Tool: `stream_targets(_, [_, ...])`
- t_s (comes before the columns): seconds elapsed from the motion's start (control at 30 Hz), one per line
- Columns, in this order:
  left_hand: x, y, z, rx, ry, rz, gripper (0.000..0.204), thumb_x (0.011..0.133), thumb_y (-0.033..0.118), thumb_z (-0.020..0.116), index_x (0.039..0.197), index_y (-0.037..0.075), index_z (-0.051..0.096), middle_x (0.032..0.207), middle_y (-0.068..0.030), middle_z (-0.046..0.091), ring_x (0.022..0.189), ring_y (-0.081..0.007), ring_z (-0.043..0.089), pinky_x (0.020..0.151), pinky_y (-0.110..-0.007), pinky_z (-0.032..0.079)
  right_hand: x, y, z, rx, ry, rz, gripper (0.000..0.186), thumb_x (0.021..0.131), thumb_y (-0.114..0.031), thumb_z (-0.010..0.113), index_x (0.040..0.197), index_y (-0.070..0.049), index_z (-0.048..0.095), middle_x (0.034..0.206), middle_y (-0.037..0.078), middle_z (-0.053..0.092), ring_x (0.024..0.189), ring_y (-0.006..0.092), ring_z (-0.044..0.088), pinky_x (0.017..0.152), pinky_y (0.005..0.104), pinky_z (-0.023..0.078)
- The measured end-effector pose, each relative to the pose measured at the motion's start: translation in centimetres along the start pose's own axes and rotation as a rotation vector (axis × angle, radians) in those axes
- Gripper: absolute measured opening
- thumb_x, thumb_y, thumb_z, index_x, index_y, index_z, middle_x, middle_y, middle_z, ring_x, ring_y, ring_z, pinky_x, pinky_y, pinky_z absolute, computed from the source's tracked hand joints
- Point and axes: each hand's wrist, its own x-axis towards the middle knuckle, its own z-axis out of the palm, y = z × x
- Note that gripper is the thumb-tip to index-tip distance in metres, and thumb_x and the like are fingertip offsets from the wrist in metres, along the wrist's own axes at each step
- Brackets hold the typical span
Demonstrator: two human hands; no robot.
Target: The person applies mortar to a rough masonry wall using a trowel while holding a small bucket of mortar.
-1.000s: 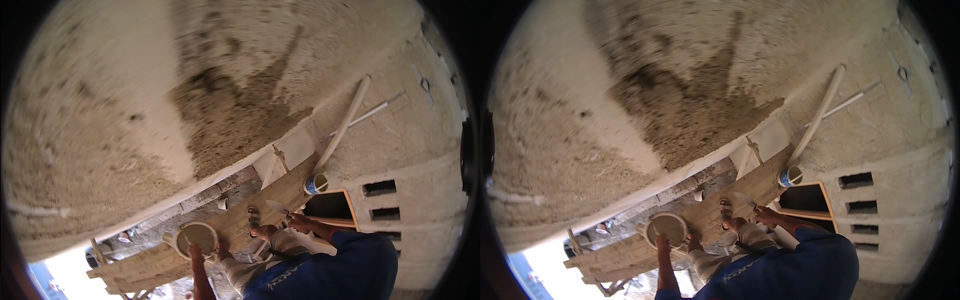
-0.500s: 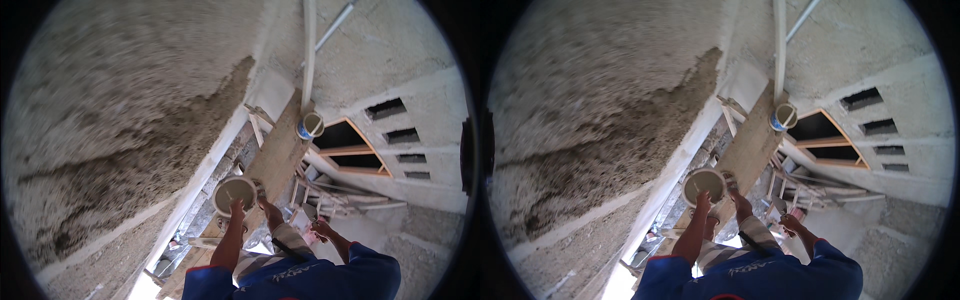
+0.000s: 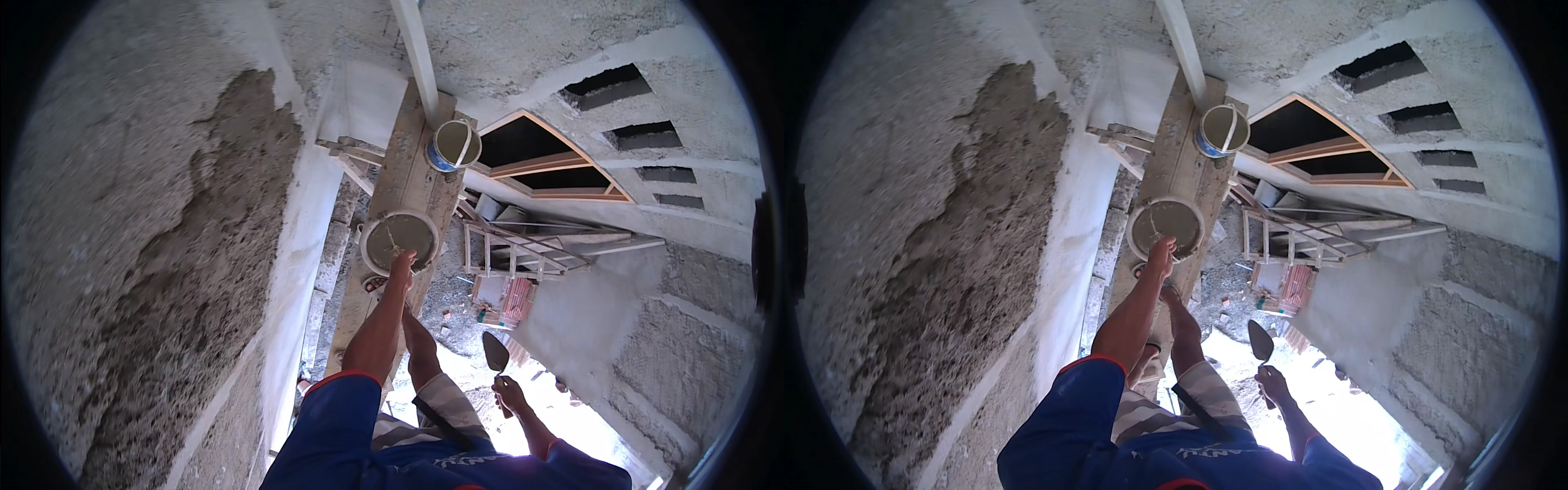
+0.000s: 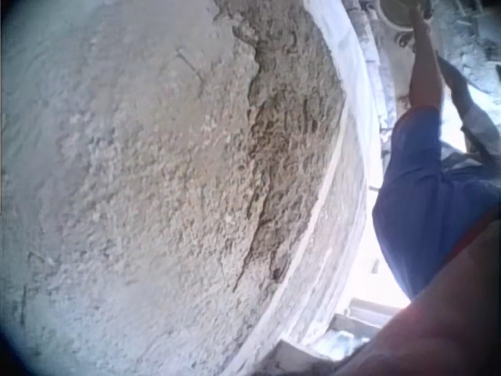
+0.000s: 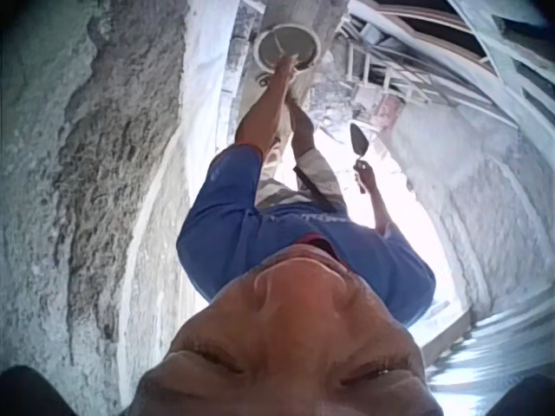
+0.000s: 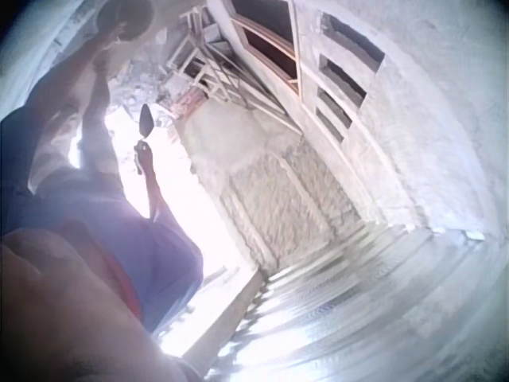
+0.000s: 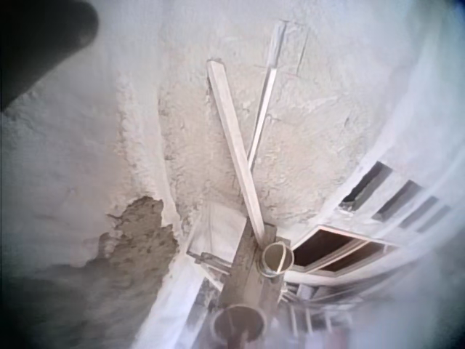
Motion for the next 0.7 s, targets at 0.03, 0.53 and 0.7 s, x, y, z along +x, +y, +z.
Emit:
stream_targets(0.03, [1.2,0.0,0.6,-0.002,-0.004,0.012,0.015,0.075,0.01,0.068,0.08,0.014,0.055,0.078,0.0022,0.051,0.071,-0.0104,0.047,0.072,-0.026,0.041,0.9,-0.7,0.5,-0.088,0.014,-0.059,0.023,0.088,-0.019,0.062,0.106,-0.005,0.056,0.07,0.006,0.057,0.057,0.0161,0.058,0.05,0.0316,0.049])
stream_targets(0.53, [8.8,3.6,-1.7,0.33,-0.155,-0.163,0.044,0.078,0.019,0.069,0.118,0.01,0.053,0.107,-0.0074,0.058,0.099,-0.0226,0.058,0.091,-0.038,0.042,24.0,-16.1,4.4,-0.873,0.151,-0.987,0.021,0.09,-0.025,0.057,0.102,-0.008,0.054,0.093,0.015,0.057,0.068,0.036,0.064,0.057,0.0457,0.054])
stream_targets(0.7, [9.1,3.4,-14.9,1.224,0.356,0.248,0.093,0.073,0.02,0.069,0.145,-0.008,0.018,0.139,-0.0296,0.038,0.129,-0.0367,0.042,0.107,-0.046,0.034,30.9,-21.9,5.5,-0.562,0.174,-0.556,0.035,0.087,-0.038,0.058,0.099,-0.005,0.056,0.084,0.024,0.065,0.086,0.0419,0.063,0.073,0.0489,0.049])
